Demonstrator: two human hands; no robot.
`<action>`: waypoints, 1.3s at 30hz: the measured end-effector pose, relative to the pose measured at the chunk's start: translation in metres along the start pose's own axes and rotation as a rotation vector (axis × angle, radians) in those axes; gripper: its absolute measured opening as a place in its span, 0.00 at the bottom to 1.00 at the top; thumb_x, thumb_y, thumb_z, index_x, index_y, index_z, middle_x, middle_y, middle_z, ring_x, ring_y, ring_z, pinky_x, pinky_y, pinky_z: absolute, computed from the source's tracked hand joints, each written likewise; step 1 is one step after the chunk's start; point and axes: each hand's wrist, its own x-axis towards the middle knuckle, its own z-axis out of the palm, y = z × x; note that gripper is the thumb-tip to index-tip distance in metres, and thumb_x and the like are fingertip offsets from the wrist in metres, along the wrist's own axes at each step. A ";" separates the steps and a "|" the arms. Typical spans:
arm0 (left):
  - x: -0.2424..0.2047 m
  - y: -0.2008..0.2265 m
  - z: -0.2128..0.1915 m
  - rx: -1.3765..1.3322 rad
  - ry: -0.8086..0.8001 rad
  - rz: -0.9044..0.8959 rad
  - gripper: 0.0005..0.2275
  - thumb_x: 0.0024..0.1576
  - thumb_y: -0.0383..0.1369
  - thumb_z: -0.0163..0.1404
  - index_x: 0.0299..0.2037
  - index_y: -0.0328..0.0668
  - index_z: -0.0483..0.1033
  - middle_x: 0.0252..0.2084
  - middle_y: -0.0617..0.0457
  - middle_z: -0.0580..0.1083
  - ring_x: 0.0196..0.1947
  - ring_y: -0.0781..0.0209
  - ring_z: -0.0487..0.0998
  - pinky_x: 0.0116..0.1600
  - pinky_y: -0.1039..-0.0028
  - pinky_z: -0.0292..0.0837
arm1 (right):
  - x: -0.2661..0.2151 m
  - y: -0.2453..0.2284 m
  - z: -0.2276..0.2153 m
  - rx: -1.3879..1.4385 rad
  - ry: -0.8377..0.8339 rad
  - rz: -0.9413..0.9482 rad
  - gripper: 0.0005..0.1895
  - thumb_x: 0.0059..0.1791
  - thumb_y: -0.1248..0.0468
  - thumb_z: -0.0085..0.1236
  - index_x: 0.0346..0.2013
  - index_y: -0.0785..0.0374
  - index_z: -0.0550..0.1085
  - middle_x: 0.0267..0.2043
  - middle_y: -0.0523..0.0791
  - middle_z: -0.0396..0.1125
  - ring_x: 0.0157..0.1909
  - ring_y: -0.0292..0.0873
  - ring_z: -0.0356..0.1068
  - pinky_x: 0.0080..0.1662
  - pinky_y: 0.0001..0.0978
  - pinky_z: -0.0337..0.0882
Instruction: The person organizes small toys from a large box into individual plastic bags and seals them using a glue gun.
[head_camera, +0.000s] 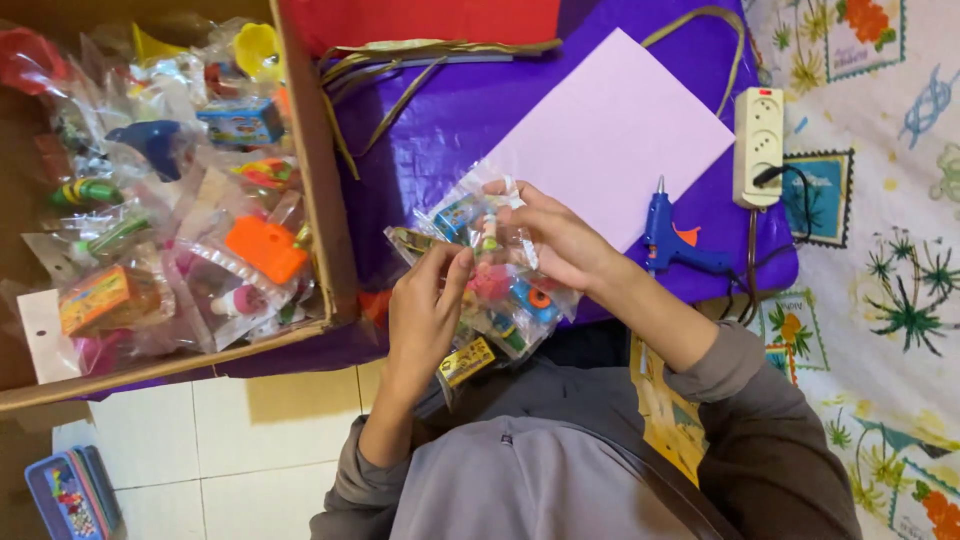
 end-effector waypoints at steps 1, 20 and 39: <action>0.000 0.000 0.005 0.002 -0.006 0.001 0.16 0.67 0.47 0.42 0.40 0.48 0.78 0.30 0.48 0.79 0.33 0.43 0.83 0.39 0.58 0.78 | -0.003 0.005 -0.004 0.004 0.004 -0.003 0.25 0.51 0.69 0.48 0.64 0.63 0.60 0.50 0.54 0.68 0.45 0.43 0.74 0.46 0.48 0.82; 0.038 0.031 0.055 0.253 0.030 0.575 0.07 0.62 0.34 0.56 0.45 0.41 0.75 0.38 0.48 0.72 0.42 0.44 0.78 0.47 0.60 0.74 | -0.089 -0.014 -0.088 -0.631 0.284 -0.257 0.43 0.42 0.78 0.63 0.68 0.56 0.57 0.39 0.48 0.65 0.32 0.39 0.73 0.28 0.25 0.76; 0.100 -0.016 0.102 -0.640 -0.295 0.199 0.07 0.65 0.27 0.49 0.51 0.42 0.70 0.32 0.56 0.72 0.28 0.70 0.75 0.36 0.78 0.74 | -0.141 -0.013 -0.168 -2.080 0.694 -0.325 0.32 0.42 0.72 0.58 0.62 0.57 0.72 0.55 0.51 0.69 0.59 0.57 0.65 0.50 0.49 0.70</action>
